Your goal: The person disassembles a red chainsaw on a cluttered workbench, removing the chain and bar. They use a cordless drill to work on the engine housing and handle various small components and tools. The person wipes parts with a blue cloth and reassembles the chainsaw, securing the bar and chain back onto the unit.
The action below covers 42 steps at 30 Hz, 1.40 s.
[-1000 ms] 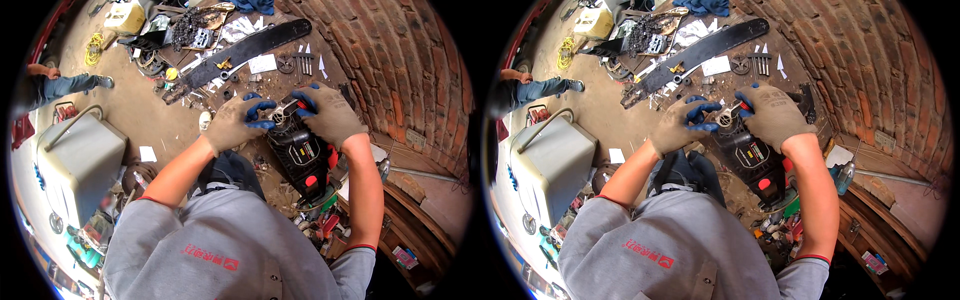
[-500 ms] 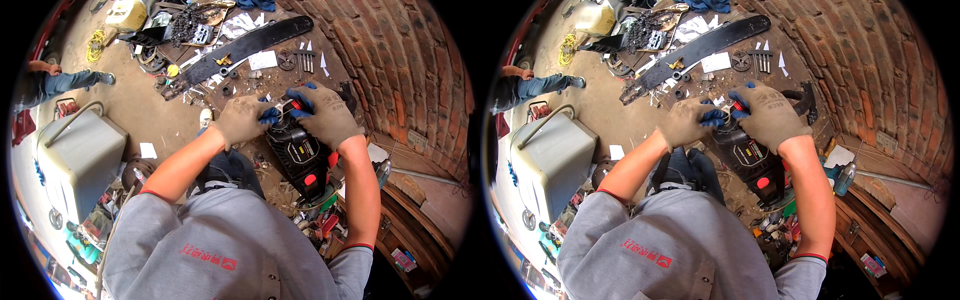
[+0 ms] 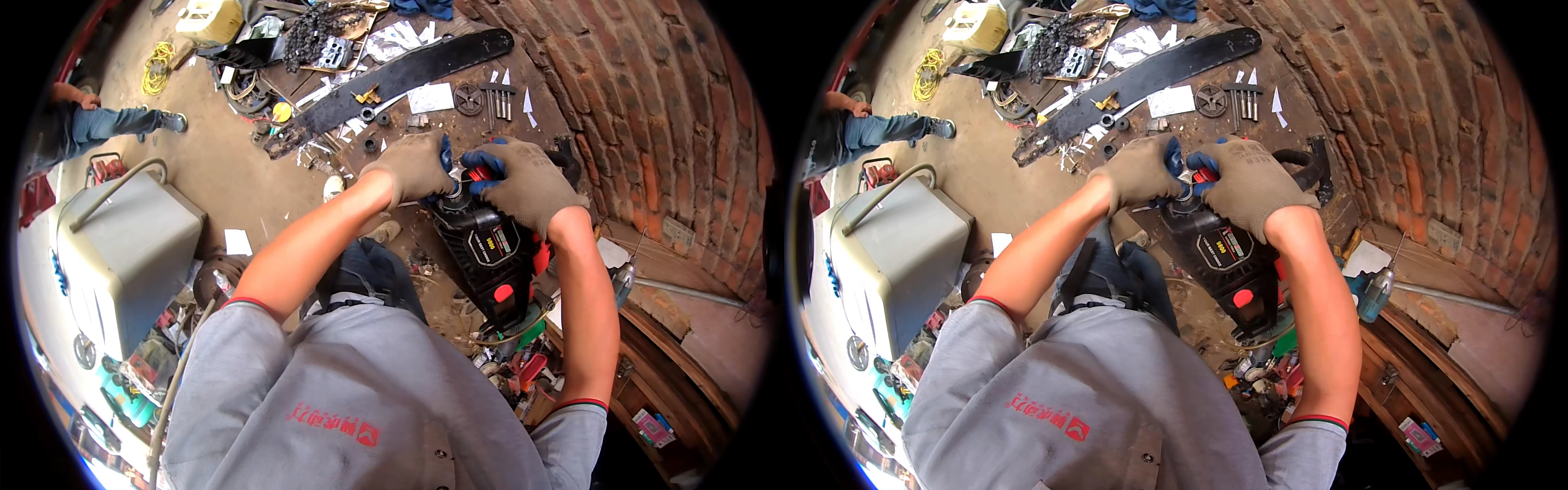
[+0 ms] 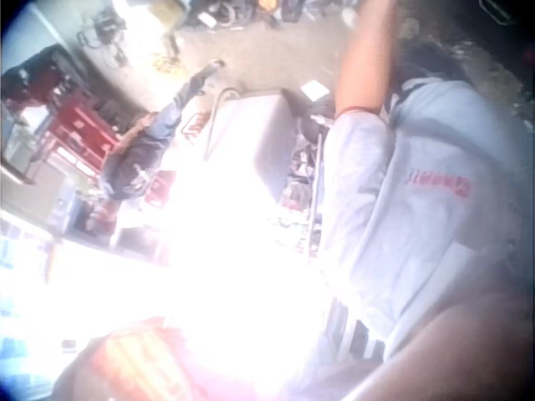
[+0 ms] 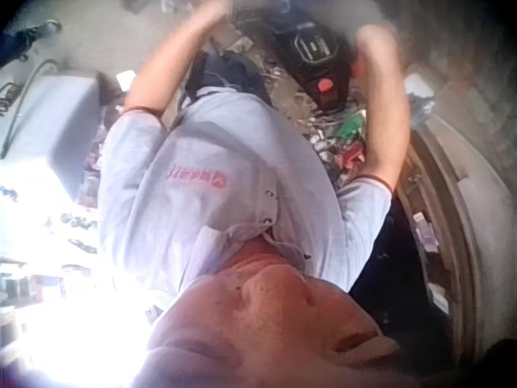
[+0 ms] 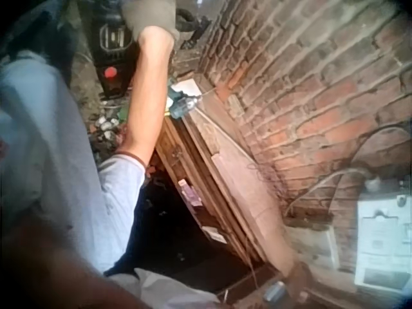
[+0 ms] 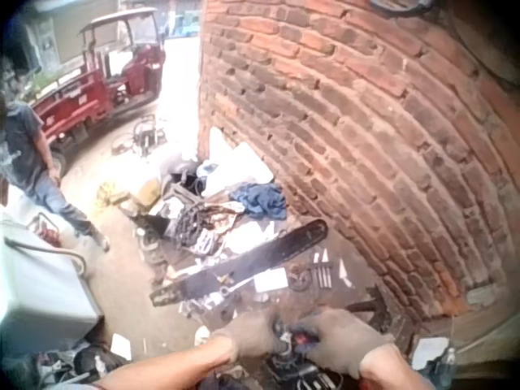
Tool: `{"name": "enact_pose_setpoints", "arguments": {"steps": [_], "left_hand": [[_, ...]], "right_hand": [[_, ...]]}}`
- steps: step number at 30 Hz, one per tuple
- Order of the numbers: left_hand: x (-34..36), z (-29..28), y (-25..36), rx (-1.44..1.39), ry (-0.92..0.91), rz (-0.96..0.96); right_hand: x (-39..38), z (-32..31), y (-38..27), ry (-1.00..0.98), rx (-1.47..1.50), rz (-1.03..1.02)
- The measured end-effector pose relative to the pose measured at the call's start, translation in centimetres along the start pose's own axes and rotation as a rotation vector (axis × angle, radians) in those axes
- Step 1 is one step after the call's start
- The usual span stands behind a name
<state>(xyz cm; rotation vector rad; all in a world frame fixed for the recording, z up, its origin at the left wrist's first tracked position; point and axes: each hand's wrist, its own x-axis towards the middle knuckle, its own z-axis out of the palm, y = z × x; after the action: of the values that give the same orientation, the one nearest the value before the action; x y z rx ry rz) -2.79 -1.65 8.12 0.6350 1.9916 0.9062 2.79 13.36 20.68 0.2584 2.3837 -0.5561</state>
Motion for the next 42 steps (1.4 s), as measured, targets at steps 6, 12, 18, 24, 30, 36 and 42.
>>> {"name": "enact_pose_setpoints", "arguments": {"steps": [6, 12, 18, 24, 30, 36, 42], "left_hand": [[-0.7, -2.8, -3.9, -0.504, -0.271, 0.063], [-4.3, -2.6, -12.5, -0.997, 0.111, -0.145], [-8.2, -1.9, -16.1, -1.007, 0.194, -0.194], [-10.2, -1.9, -17.6, -1.036, 0.28, -0.205], [-11.1, -2.2, -18.9, -0.949, 0.305, -0.267], [-11.6, -1.7, -20.4, -0.792, 0.277, -0.254], [-13.1, -2.3, -20.7, -0.785, 0.367, -0.337]], "right_hand": [[1.4, 0.3, -2.8, -0.125, -0.162, -0.038], [4.2, 2.1, -3.8, -0.263, -0.429, -0.012], [4.7, 2.4, -3.7, -0.309, -0.422, -0.053], [5.5, 3.1, -4.6, -0.242, -0.313, 0.231], [5.5, 3.1, -4.0, -0.252, -0.302, 0.277], [4.8, 1.9, -4.1, -0.396, -0.49, -0.054], [5.8, 2.0, -5.1, -0.524, -0.875, -0.337]]}}
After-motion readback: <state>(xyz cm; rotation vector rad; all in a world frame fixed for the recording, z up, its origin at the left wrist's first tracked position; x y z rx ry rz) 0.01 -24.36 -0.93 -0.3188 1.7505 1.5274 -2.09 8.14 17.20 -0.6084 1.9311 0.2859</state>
